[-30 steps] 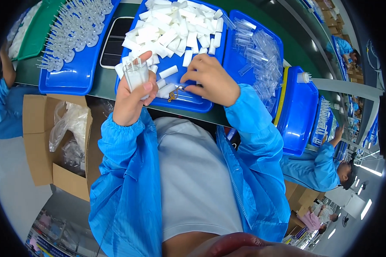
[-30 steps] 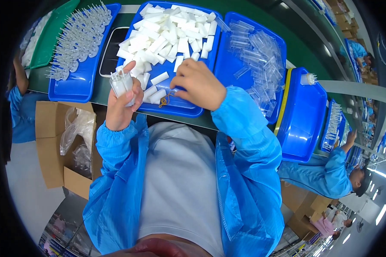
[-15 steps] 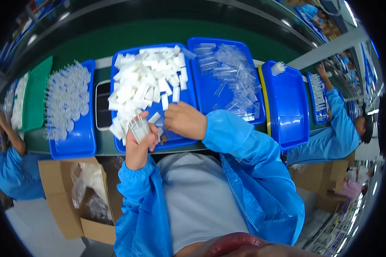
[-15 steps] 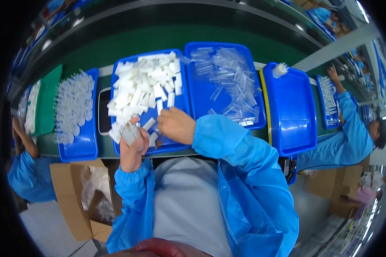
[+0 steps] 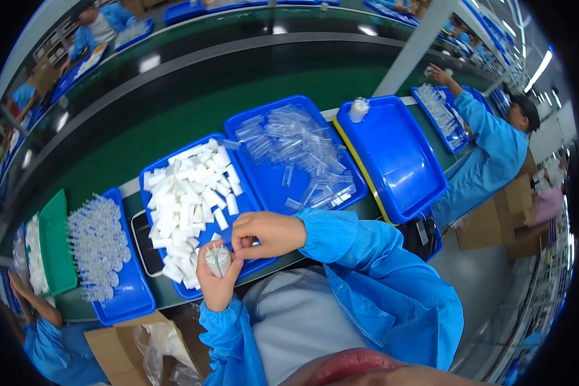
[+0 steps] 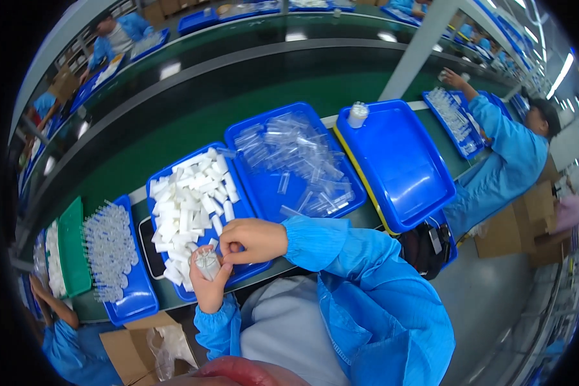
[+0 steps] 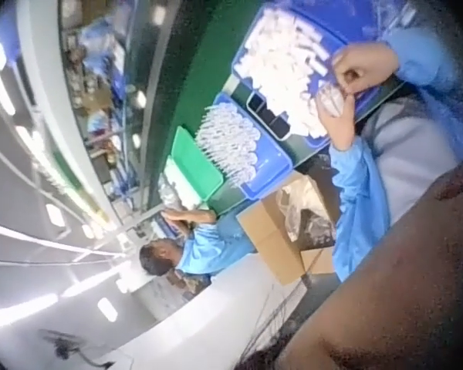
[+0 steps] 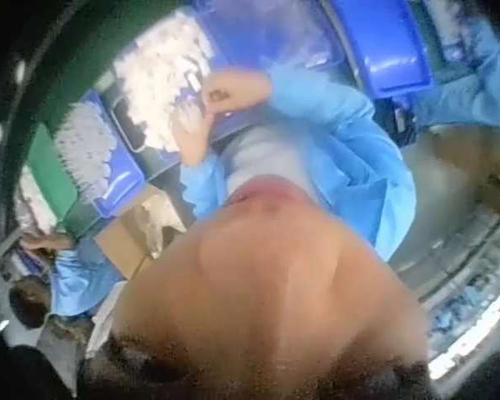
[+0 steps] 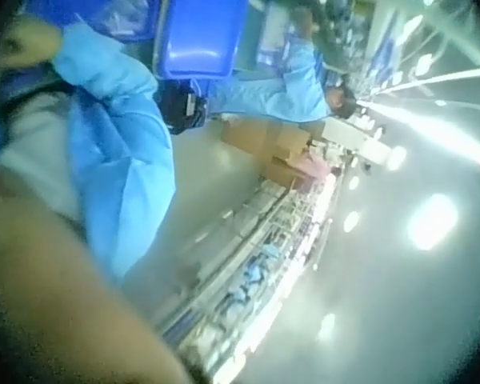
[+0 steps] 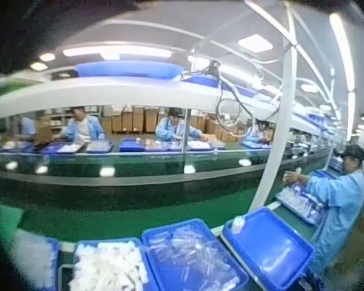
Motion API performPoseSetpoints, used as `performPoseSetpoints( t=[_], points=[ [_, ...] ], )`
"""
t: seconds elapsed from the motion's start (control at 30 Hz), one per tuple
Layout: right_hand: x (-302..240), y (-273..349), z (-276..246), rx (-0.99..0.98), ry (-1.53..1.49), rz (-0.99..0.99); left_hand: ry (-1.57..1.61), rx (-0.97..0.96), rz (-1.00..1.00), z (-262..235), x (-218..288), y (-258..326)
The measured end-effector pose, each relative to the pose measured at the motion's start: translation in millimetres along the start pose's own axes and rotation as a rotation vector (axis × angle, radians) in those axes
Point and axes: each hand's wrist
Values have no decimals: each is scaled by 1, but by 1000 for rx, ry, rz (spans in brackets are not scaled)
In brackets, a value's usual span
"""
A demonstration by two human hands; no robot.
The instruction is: The person assembles small component bundles by fitting foam sleeves onto the prongs of a plastic base, sliding clear plastic sleeves over them, and securing the assembly with a rubber band by hand before placing it into a tray.
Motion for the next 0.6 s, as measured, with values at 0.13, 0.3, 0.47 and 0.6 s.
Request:
performPoseSetpoints(
  t=[0.13,0.3,0.47,0.6],
  points=[
    [-2,10,8,30,-704,5,16,38,17,-2,3,0],
    [-16,25,1,-90,-1216,-27,155,16,-13,-3,6,-1],
    [-15,23,-6,116,-595,-11,69,-142,-3,2,7,-2],
    [-18,25,-15,301,-272,-57,-18,-215,-8,19,13,1]
  ],
)
Point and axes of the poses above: each hand's wrist, its own y-axis away from the middle knuckle, its own z-axis out of the palm, x = y × z, and after that the axes turned 14 degrees about y, right-handed
